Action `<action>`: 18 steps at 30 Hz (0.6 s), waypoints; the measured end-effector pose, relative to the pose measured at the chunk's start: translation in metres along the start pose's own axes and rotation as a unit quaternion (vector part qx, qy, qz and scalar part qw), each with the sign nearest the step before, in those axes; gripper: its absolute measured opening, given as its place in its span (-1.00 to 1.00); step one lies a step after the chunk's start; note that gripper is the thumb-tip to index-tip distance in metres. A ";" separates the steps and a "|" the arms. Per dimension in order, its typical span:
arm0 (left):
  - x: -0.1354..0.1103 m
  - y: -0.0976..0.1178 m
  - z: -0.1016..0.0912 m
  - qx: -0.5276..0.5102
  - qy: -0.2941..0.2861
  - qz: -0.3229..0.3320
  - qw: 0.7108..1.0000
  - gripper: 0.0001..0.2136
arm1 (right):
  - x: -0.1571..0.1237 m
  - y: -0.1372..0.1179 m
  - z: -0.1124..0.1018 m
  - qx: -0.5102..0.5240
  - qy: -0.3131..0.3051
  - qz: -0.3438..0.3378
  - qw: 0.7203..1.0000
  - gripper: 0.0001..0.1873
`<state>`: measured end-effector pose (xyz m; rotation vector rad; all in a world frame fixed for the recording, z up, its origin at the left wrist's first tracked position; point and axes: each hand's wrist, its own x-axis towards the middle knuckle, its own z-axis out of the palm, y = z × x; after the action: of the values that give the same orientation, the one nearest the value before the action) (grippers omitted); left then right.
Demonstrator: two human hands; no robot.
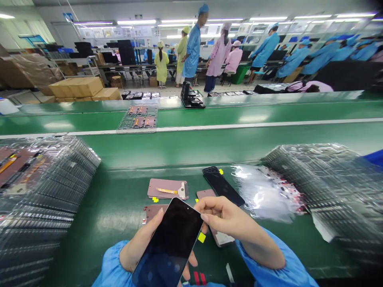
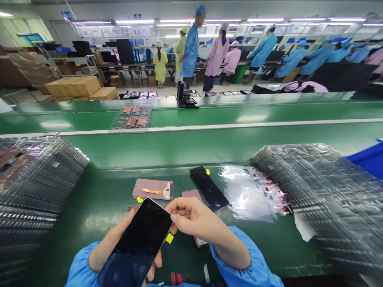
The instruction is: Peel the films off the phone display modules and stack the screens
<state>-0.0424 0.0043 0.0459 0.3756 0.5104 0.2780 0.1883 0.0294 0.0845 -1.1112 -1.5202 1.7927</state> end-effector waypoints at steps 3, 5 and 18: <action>0.000 0.002 -0.002 -0.017 -0.030 0.020 0.999 -0.09 | -0.002 0.001 0.004 -0.015 0.037 -0.014 0.999 -0.78; 0.000 0.004 -0.001 -0.026 -0.048 0.026 0.998 -0.13 | -0.004 0.003 0.006 -0.023 0.053 -0.029 0.998 -0.78; 0.007 0.010 0.013 -0.147 0.043 0.171 0.973 -0.16 | 0.002 0.024 0.019 -0.038 0.221 -0.148 0.963 -0.70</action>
<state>-0.0316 0.0121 0.0582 0.1600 0.4787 0.6967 0.1738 0.0153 0.0616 -1.1557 -1.3997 1.1977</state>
